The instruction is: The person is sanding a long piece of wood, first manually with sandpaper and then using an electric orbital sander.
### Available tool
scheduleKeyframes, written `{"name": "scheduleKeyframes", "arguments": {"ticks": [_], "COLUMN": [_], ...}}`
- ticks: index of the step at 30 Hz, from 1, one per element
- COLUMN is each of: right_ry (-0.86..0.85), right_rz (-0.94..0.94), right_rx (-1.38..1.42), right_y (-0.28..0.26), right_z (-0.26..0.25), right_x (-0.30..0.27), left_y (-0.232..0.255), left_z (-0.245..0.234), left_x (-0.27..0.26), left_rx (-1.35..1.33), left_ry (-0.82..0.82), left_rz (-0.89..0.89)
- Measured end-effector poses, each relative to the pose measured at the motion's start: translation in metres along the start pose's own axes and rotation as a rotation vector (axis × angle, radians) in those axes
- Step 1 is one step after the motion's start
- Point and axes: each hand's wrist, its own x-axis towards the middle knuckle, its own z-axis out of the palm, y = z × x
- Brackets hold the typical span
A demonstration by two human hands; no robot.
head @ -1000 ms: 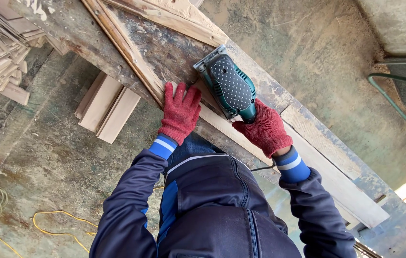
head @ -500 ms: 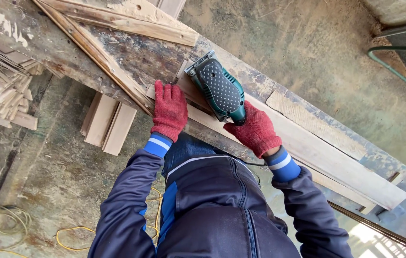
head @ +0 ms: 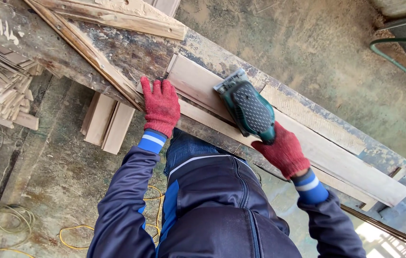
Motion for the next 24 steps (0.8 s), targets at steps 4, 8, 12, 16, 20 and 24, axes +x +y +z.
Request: {"name": "scheduleKeyframes", "arguments": {"ticks": [4,8,12,16,20,24], "right_ry": [0.054,0.13,0.187,0.384,0.476,0.602], "right_rz": [0.132,0.277,0.334,0.456,0.51,0.594], "right_rx": [0.1,0.476,0.9,1.228,1.495,1.637], "right_y": [0.069,0.128,0.196,0.251,0.29,0.286], "right_z": [0.007,0.005,0.023,0.07,0.138,0.177], "right_x": [-0.011,-0.062,-0.113,-0.167,-0.205,-0.233], "left_y": [0.002,0.002,0.029,0.13,0.299,0.416], "left_z": [-0.002,-0.013,-0.048,-0.008,0.025,0.011], "left_x": [0.002,0.006,0.055,0.077,0.094,0.091], "left_rx": [0.018,0.102,0.289,-0.143,-0.571,-0.42], "left_ry": [-0.005,-0.243,-0.831,-0.425,-0.51,-0.547], "left_rz": [-0.001,0.002,-0.092,0.149,0.66,0.887]}}
